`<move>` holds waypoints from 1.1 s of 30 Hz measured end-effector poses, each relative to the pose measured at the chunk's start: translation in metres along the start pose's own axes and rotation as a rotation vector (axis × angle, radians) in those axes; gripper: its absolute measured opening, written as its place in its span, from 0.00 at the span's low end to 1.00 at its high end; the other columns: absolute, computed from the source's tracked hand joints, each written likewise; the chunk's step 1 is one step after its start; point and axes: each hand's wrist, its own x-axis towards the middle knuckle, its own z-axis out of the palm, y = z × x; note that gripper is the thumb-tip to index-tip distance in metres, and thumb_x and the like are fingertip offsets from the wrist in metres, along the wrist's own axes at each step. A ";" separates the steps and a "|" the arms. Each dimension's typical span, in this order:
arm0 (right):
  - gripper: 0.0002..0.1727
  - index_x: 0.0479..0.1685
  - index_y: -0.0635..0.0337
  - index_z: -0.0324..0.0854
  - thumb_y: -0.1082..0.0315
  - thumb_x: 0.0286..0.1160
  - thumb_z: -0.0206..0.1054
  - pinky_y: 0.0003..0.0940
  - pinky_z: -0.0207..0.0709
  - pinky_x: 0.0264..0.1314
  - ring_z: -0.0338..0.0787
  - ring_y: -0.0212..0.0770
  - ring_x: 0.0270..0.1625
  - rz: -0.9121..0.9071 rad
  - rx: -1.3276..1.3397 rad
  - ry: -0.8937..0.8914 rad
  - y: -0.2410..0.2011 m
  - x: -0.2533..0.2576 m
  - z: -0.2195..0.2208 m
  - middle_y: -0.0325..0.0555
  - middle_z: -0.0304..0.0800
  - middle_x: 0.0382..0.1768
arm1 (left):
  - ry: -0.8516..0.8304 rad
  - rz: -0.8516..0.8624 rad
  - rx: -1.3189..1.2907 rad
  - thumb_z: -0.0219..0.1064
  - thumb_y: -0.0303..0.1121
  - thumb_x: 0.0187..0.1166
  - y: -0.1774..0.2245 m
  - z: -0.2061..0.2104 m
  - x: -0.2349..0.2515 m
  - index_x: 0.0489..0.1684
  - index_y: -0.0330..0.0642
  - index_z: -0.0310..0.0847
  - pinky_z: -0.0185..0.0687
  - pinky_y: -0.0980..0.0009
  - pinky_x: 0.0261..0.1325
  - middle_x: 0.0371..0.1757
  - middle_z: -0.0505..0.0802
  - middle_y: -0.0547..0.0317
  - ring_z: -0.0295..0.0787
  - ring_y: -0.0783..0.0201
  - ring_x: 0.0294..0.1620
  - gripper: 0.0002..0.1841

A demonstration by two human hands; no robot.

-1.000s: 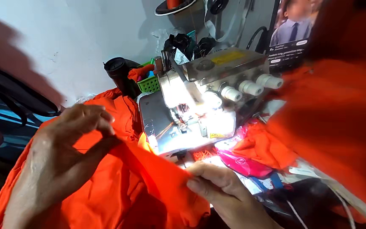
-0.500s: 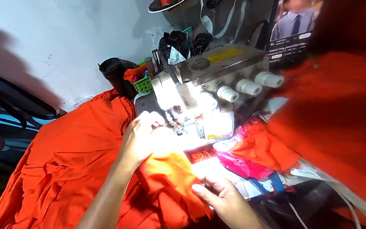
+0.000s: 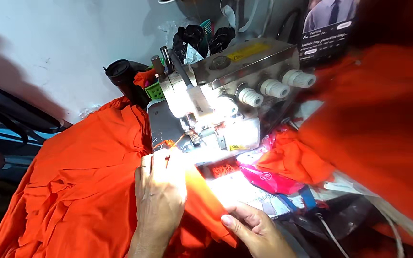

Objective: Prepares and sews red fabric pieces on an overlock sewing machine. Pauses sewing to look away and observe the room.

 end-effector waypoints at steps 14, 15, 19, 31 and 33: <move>0.08 0.45 0.63 0.86 0.70 0.81 0.63 0.15 0.83 0.47 0.88 0.17 0.42 -0.096 -0.026 0.107 0.006 -0.007 -0.002 0.31 0.92 0.38 | 0.115 0.124 -0.230 0.58 0.39 0.86 0.013 0.026 0.007 0.63 0.49 0.92 0.74 0.53 0.72 0.65 0.93 0.54 0.85 0.53 0.70 0.18; 0.08 0.45 0.63 0.86 0.70 0.81 0.63 0.14 0.83 0.47 0.88 0.16 0.42 -0.102 -0.026 0.112 0.006 -0.006 -0.002 0.31 0.92 0.38 | 0.121 0.110 -0.263 0.59 0.37 0.85 0.012 0.022 0.007 0.61 0.47 0.93 0.74 0.55 0.71 0.63 0.94 0.55 0.87 0.55 0.68 0.17; 0.07 0.44 0.63 0.86 0.72 0.80 0.64 0.15 0.83 0.47 0.88 0.17 0.42 -0.097 0.022 0.119 0.001 -0.008 0.001 0.30 0.92 0.37 | 0.075 0.067 -0.336 0.57 0.34 0.83 0.009 0.011 0.008 0.60 0.42 0.91 0.77 0.58 0.69 0.60 0.95 0.55 0.87 0.57 0.66 0.17; 0.05 0.43 0.59 0.89 0.75 0.72 0.71 0.18 0.83 0.39 0.89 0.24 0.34 -0.030 0.099 0.187 -0.009 0.035 0.014 0.36 0.91 0.32 | 0.044 0.147 -0.375 0.61 0.36 0.85 -0.038 0.022 0.048 0.55 0.38 0.91 0.75 0.56 0.75 0.61 0.94 0.49 0.88 0.56 0.68 0.15; 0.14 0.52 0.60 0.87 0.78 0.67 0.73 0.21 0.87 0.45 0.92 0.28 0.39 -0.018 0.139 0.192 -0.008 0.031 0.014 0.39 0.93 0.38 | 0.130 0.193 -0.323 0.62 0.33 0.82 -0.032 0.010 0.031 0.51 0.36 0.92 0.72 0.57 0.75 0.61 0.94 0.48 0.86 0.54 0.69 0.14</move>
